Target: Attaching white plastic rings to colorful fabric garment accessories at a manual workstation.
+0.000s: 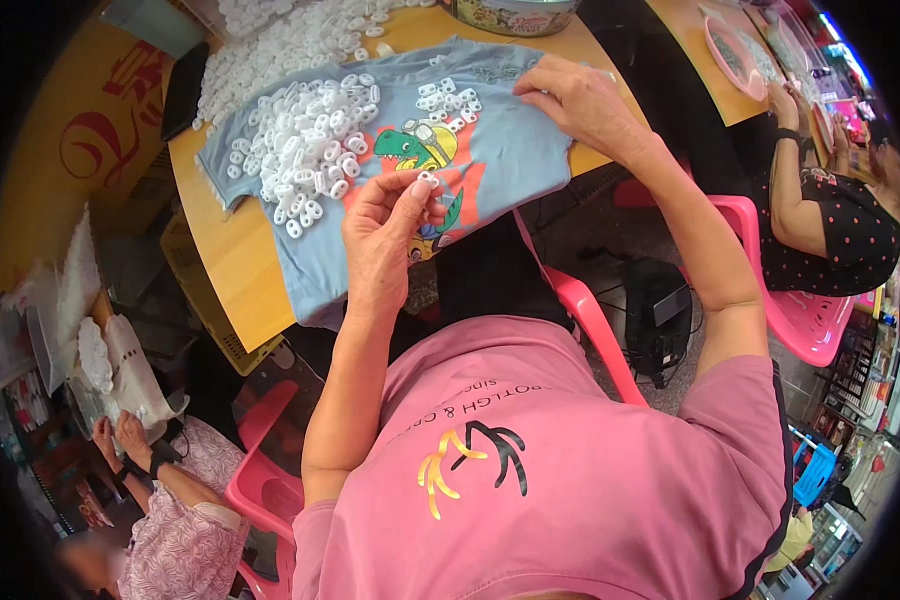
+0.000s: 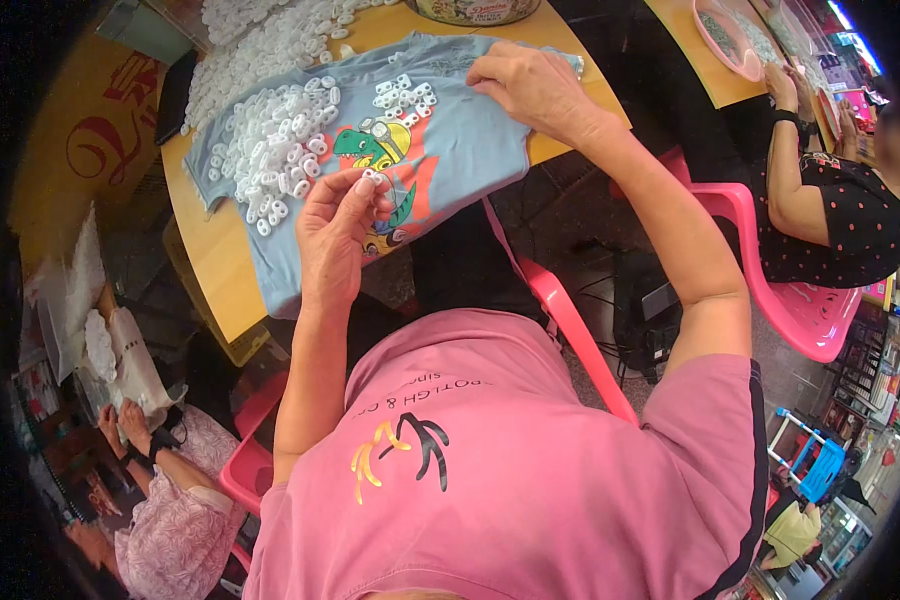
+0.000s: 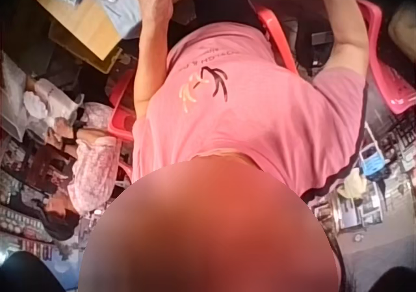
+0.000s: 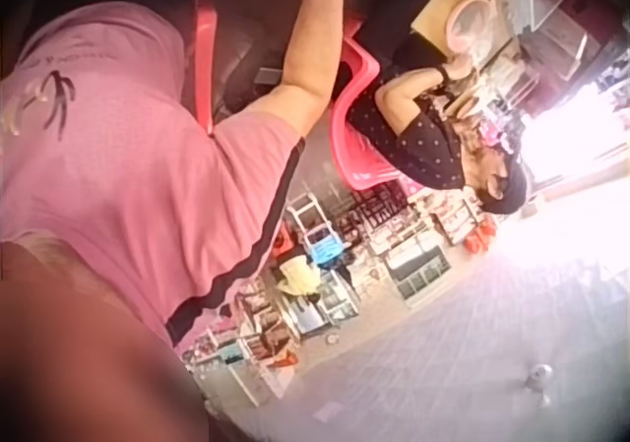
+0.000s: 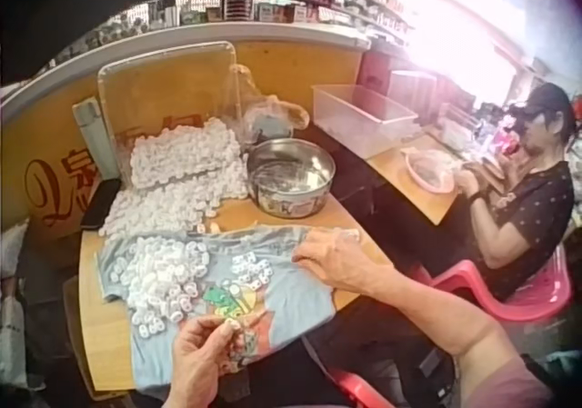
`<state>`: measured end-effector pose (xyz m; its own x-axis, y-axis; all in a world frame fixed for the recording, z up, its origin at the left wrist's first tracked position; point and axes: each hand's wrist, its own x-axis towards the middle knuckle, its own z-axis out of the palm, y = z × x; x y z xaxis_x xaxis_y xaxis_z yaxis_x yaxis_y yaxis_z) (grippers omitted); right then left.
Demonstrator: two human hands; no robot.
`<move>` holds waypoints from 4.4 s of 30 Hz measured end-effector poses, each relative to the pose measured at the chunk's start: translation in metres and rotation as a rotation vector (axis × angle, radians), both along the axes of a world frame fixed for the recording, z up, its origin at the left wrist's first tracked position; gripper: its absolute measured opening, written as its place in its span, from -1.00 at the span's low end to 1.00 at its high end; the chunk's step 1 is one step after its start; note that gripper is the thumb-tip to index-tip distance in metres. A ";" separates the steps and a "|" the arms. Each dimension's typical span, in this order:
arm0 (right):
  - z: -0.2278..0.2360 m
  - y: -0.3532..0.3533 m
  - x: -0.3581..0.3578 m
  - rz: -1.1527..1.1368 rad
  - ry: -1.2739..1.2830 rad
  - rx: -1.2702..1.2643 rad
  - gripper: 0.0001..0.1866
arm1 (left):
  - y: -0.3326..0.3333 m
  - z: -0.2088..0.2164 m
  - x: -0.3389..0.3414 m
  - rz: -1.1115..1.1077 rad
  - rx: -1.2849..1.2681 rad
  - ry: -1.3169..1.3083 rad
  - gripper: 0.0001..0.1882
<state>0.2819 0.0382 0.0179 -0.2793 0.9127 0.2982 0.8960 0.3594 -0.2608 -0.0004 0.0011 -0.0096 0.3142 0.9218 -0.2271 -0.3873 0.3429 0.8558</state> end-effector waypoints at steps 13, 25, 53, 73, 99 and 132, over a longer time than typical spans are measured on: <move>-0.014 -0.001 -0.014 0.032 -0.064 0.056 -0.87 | 0.001 -0.002 -0.001 -0.024 0.022 -0.007 -0.83; -0.002 -0.016 -0.039 -0.128 0.710 -0.178 -0.81 | 0.000 -0.003 -0.002 -0.009 0.015 -0.038 -0.84; 0.004 -0.051 -0.131 0.044 1.597 -0.624 -0.82 | -0.008 0.027 -0.010 0.049 0.145 -0.051 -0.83; 0.006 -0.057 -0.147 0.081 1.322 -0.218 -0.90 | -0.017 0.028 0.002 0.210 0.288 0.096 -0.87; 0.015 -0.030 -0.113 0.330 0.586 -0.037 -0.90 | -0.003 0.027 -0.016 0.001 0.030 -0.096 -0.82; 0.010 -0.018 -0.110 0.386 0.435 0.063 -0.89 | 0.006 0.012 -0.018 -0.025 -0.058 -0.134 -0.84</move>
<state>0.1721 0.0199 0.0275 -0.4279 0.7460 0.5103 0.5128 0.6653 -0.5426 -0.0179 0.0073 0.0022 0.3678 0.8999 -0.2342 -0.4875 0.4011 0.7755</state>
